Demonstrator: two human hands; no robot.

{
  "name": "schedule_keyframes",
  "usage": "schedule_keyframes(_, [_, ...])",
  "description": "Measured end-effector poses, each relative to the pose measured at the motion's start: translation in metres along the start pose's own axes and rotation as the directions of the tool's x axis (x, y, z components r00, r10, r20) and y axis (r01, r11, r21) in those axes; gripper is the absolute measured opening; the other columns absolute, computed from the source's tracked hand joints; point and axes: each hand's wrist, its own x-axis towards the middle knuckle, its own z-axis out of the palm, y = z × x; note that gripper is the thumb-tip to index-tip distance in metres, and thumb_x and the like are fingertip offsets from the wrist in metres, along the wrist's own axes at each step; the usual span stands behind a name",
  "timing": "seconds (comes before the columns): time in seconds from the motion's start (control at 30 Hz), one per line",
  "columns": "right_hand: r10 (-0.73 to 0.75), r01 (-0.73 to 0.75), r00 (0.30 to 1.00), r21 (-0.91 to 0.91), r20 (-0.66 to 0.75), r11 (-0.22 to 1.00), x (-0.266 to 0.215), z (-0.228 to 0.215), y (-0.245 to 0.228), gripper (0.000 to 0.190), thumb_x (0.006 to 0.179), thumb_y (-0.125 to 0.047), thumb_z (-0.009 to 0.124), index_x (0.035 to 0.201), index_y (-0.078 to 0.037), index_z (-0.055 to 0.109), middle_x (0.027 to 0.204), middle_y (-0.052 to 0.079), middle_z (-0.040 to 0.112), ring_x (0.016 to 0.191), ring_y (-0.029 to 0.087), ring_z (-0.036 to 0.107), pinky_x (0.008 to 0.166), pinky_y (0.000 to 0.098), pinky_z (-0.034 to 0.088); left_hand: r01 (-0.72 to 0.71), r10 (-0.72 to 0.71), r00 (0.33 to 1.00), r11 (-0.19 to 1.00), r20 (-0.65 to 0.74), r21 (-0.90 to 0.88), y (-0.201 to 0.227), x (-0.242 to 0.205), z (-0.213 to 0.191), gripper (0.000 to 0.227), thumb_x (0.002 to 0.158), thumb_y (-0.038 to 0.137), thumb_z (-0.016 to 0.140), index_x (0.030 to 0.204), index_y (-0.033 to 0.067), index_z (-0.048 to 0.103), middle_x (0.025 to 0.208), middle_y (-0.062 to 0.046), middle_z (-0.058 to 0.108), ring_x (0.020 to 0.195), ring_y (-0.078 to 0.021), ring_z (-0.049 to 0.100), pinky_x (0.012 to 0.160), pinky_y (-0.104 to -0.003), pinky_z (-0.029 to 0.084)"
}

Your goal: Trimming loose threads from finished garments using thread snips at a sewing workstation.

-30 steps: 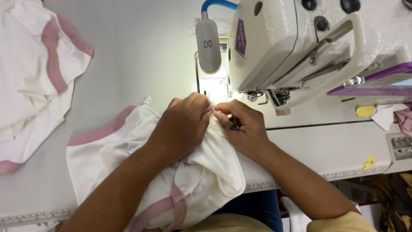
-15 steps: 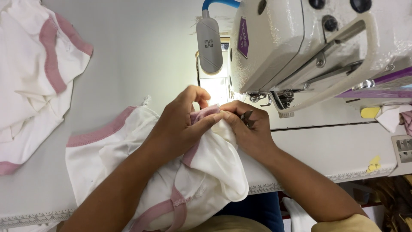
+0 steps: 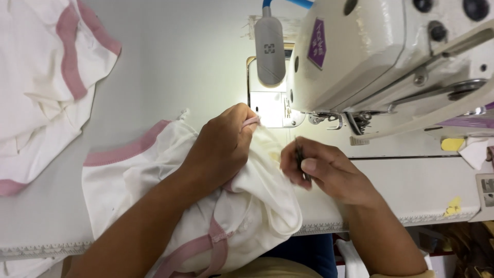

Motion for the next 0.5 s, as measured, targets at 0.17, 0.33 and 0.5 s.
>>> schedule_keyframes(0.17, [0.362,-0.38,0.925,0.341,0.119,0.86,0.007,0.002,0.023,0.044,0.103,-0.036,0.05,0.1,0.007,0.059,0.054,0.014,0.053,0.038,0.01,0.039,0.034,0.0259,0.038,-0.018,0.018,1.0,0.998,0.014,0.059,0.006,-0.002,0.001,0.022,0.103,0.016,0.042,0.105,0.0041,0.061,0.073,-0.012,0.058,0.07,-0.03,0.069,0.068,-0.043,0.058])
schedule_keyframes(0.33, [0.494,-0.462,0.869,0.386,0.018,0.798,0.015,0.006,0.025,0.043,0.106,-0.037,0.045,0.098,0.005,0.057,0.049,0.014,0.049,0.029,0.01,0.036,0.029,0.0256,0.035,-0.051,0.051,0.999,0.998,0.01,0.027,0.008,-0.004,-0.002,0.026,0.105,0.018,0.039,0.107,0.0038,0.06,0.074,-0.013,0.057,0.071,-0.0316,0.068,0.068,-0.044,0.057])
schedule_keyframes(0.5, [0.509,-0.468,0.861,0.373,-0.012,0.801,0.014,0.006,0.032,0.044,0.106,-0.038,0.044,0.099,0.004,0.057,0.051,0.014,0.05,0.028,0.01,0.035,0.028,0.0256,0.037,-0.054,0.054,0.998,0.999,0.015,-0.007,0.007,-0.006,-0.003,0.026,0.105,0.02,0.038,0.107,0.0043,0.06,0.074,-0.012,0.057,0.071,-0.0309,0.068,0.068,-0.044,0.057])
